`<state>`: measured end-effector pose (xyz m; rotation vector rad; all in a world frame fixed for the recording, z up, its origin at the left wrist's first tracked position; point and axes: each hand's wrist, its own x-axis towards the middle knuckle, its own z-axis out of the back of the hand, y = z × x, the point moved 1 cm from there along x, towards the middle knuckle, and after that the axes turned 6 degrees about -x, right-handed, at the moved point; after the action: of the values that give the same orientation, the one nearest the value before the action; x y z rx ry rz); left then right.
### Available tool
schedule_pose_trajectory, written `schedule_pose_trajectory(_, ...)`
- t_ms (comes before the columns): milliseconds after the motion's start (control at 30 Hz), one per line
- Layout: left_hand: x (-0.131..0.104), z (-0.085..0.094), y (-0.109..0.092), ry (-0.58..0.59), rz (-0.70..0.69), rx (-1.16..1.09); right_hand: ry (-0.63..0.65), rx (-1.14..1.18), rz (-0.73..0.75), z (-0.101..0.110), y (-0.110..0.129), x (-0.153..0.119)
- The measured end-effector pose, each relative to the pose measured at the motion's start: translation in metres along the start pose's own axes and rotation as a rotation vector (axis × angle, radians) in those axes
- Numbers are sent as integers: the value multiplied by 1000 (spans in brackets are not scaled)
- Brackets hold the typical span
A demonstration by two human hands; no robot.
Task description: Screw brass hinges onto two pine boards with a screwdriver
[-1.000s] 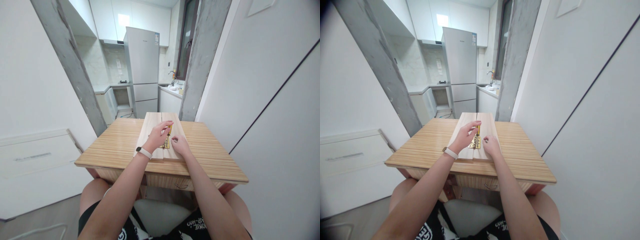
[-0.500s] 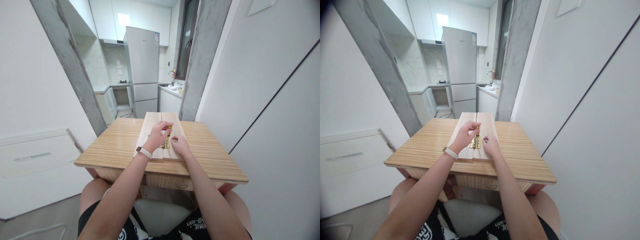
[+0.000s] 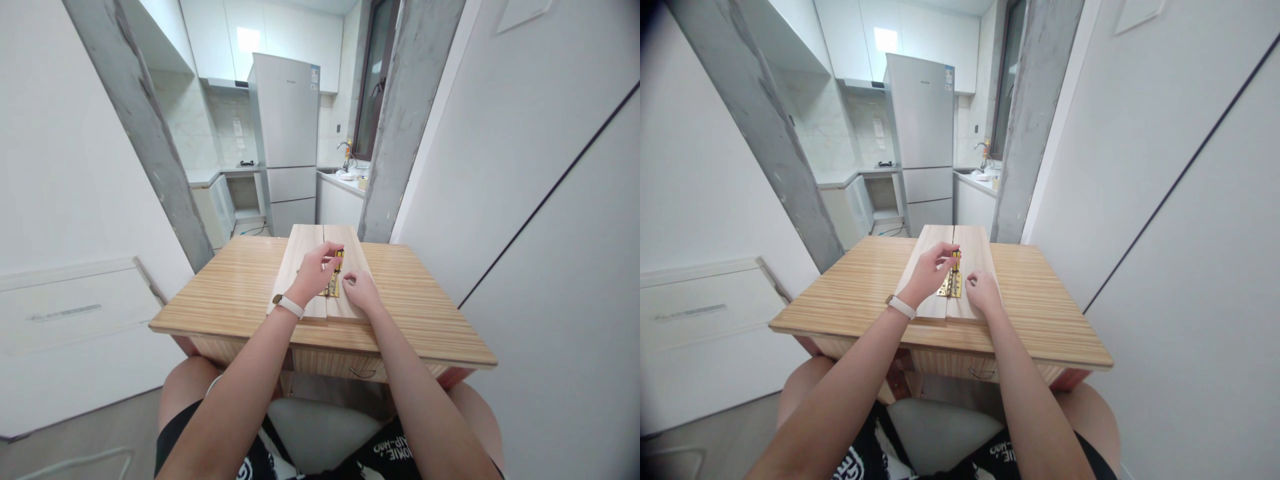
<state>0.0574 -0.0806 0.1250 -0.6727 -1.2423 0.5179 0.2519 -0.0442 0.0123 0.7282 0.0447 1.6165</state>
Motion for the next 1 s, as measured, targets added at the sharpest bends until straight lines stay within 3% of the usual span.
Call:
schedule_pose_trajectory(267, 0, 3, -6, -33, -85, 176, 11, 2, -8, -4, -3, 2)
schedule_pose_trajectory(567, -2, 1, -6, 52, -78, 82, -2, 9, 6, -3, -2, 1)
schedule_pose_trajectory(733, -1, 1, -5, 31, -32, 58, -2, 2, 4, -2, -2, 1)
schedule_pose_trajectory(1000, 1, 4, -10, 25, -100, 212, 4, 13, 10, -2, -3, 1)
